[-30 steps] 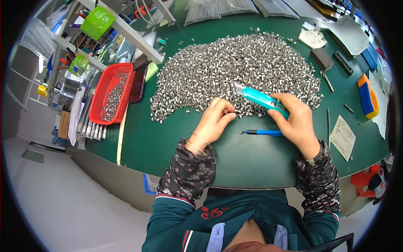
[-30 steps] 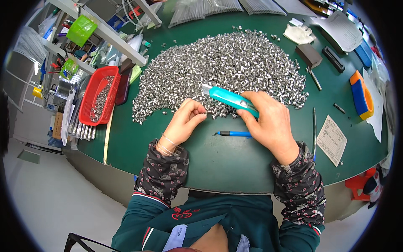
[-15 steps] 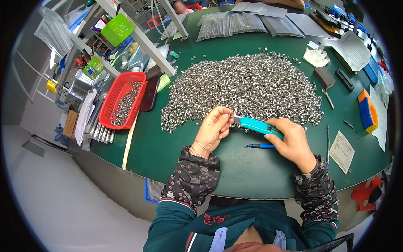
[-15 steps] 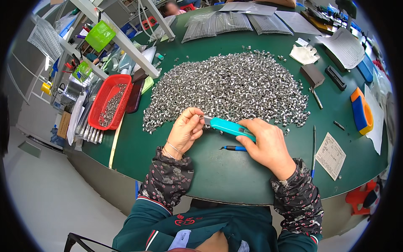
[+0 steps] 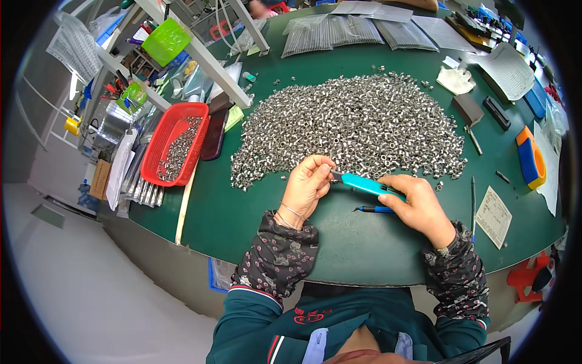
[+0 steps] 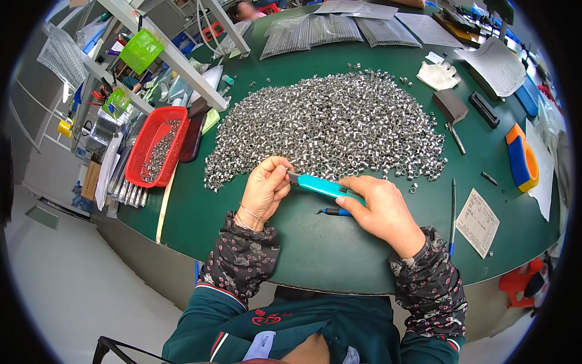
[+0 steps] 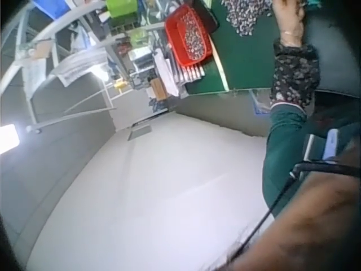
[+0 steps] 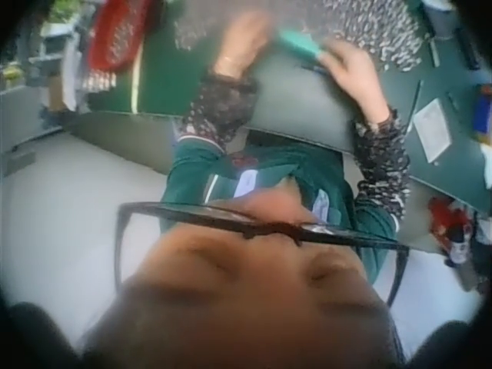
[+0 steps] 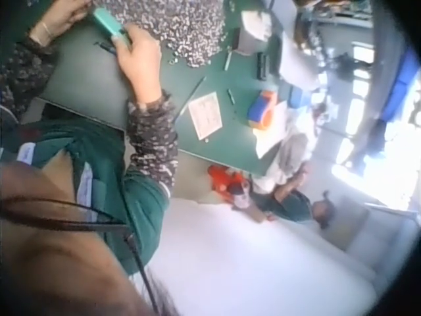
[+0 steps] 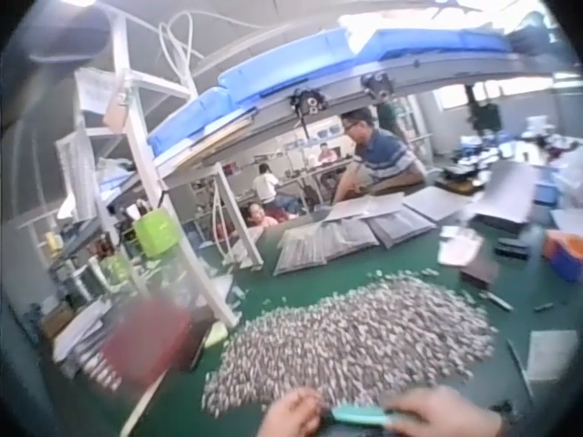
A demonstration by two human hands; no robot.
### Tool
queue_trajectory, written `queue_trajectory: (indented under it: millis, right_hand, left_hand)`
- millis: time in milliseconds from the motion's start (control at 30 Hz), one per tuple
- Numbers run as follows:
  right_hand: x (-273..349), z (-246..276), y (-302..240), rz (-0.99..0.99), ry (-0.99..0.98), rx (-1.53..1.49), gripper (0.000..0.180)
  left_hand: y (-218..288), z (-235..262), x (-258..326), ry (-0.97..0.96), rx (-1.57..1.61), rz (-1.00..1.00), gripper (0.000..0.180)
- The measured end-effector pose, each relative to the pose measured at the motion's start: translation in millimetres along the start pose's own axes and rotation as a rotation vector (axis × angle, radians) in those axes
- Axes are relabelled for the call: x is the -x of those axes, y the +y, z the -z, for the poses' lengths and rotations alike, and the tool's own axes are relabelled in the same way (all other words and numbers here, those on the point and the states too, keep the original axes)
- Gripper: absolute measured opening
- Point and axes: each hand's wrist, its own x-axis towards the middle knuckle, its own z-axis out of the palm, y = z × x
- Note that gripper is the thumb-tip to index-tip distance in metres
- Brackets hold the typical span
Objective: Sorting and assembling small metal components from a large pile using hand tools at a factory workbench.
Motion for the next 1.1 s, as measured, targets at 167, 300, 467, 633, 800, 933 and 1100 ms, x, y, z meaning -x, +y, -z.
queue_trajectory:
  millis: [167, 300, 467, 633, 800, 933, 1100]
  right_hand:
    - [1.3, -1.0, -0.1, 0.024, 0.042, 0.049, 0.025]
    - [0.9, -1.0, -1.4, 0.034, 0.054, 0.104, 0.025]
    - [1.0, -2.1, -3.6, 0.060, 0.101, 0.214, 0.026]
    - [0.8, -0.1, -6.7, 0.090, 0.118, 0.279, 0.025]
    - [0.7, -1.3, -8.3, 0.157, 0.168, 0.374, 0.023]
    - [0.3, -2.3, -7.1, 0.223, 0.219, 0.423, 0.026]
    - [-0.3, -2.8, -6.7, 0.290, 0.248, 0.465, 0.029]
  left_hand:
    - [-1.2, -2.2, 0.1, 0.019, 0.030, 0.006, 0.011]
    - [-2.5, -0.9, -0.2, 0.028, 0.052, 0.026, 0.011]
    - [-2.4, -0.4, -0.1, 0.031, 0.048, 0.039, 0.012]
    - [-1.6, -0.8, -0.2, 0.035, 0.017, 0.056, 0.012]
    - [-1.5, 0.4, -0.8, 0.038, -0.002, 0.071, 0.012]
    - [-0.8, -1.0, -1.0, 0.048, -0.019, 0.072, 0.012]
    - [0.4, -1.3, -0.6, 0.061, -0.029, 0.073, 0.012]
